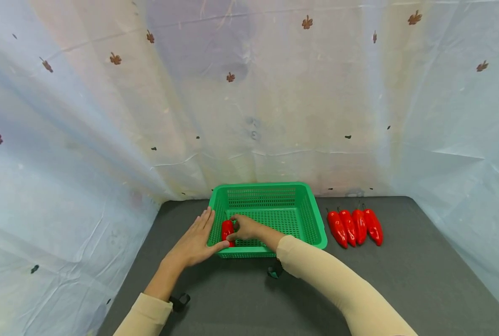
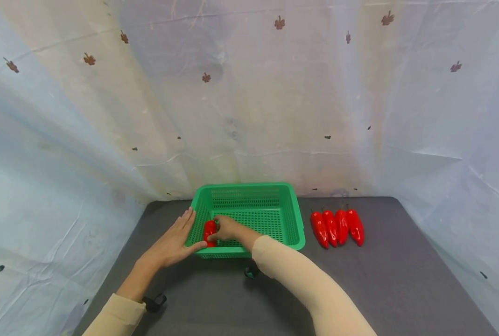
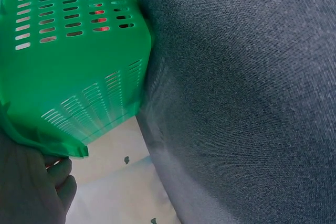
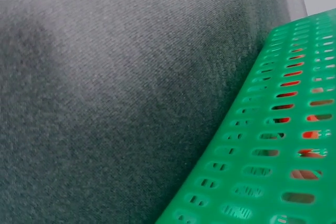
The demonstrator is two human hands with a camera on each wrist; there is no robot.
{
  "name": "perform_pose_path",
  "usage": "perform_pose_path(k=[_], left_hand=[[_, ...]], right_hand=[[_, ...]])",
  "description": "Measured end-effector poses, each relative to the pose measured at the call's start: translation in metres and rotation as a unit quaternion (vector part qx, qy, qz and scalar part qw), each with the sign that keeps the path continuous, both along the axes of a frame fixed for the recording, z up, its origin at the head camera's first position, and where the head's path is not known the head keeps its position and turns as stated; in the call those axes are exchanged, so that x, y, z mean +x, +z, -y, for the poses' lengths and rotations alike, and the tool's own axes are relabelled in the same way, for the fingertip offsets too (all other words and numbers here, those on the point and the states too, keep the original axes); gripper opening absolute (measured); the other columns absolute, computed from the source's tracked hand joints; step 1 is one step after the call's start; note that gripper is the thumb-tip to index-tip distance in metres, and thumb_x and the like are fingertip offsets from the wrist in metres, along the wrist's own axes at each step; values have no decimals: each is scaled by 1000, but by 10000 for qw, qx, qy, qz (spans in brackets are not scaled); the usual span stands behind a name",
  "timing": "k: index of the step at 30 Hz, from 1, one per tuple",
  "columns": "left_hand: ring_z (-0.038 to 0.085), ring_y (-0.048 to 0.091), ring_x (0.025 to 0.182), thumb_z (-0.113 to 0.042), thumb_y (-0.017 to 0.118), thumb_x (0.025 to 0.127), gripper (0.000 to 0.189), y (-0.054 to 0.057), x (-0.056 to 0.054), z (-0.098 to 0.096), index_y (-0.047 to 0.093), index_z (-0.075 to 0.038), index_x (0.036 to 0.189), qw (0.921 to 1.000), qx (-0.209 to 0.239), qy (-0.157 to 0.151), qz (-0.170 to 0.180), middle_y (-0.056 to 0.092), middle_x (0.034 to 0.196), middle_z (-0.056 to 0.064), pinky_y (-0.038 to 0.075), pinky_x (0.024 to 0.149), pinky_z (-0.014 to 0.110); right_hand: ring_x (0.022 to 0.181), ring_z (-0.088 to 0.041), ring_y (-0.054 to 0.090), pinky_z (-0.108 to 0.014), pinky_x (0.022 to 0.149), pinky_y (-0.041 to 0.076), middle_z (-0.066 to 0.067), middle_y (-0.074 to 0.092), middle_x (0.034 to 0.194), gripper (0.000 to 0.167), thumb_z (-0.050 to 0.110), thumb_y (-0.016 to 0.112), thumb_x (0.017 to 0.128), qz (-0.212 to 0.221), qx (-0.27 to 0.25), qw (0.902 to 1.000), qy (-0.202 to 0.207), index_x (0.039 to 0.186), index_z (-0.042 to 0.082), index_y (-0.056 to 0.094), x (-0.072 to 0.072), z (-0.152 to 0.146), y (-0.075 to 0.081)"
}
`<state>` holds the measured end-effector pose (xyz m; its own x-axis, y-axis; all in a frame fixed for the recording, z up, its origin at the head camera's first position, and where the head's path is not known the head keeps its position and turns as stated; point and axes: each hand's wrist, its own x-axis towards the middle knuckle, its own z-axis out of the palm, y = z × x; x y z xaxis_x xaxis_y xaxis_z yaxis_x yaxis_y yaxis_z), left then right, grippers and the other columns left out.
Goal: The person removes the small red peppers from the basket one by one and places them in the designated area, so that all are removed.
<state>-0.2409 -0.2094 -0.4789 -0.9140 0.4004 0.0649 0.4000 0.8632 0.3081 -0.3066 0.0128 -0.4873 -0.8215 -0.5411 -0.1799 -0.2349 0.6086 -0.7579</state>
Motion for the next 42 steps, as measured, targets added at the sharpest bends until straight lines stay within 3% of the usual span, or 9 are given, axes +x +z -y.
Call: perform_pose_path(k=[10,27,36,42], left_hand=[[35,7,167,-78,54,99,115,0,0,0,7,-2,172,10000,2,-60,-71,1,180,17,13,134,55],[34,6,167,-76,54,100,114,1,0,0,7,-2,171,10000,-35,-54,-56,1,180,17,12,134,54],[35,7,166,-75,55,100,112,0,-1,1,7,-2,172,10000,-17,-31,-70,1,180,17,13,133,56],[36,7,166,-75,54,101,112,1,-1,1,6,-2,172,10000,-10,-35,-13,1,180,17,12,134,55]], right_hand=[[119,-34,66,-47,97,60,-23,63,137,67,21,81,99,-31,-20,9999,-109,153,-2,48,0,-1,-1],[87,-24,67,-41,77,61,-16,66,106,58,8,78,100,-215,-475,9979,-388,147,-1,45,1,-3,6],[82,-30,69,-61,88,63,-24,62,114,58,2,75,100,-51,-1219,9881,-940,148,0,44,-2,-5,14],[82,-28,70,-51,81,66,-26,60,122,58,4,75,100,-248,-1368,9827,-1219,149,1,44,-5,-6,16]])
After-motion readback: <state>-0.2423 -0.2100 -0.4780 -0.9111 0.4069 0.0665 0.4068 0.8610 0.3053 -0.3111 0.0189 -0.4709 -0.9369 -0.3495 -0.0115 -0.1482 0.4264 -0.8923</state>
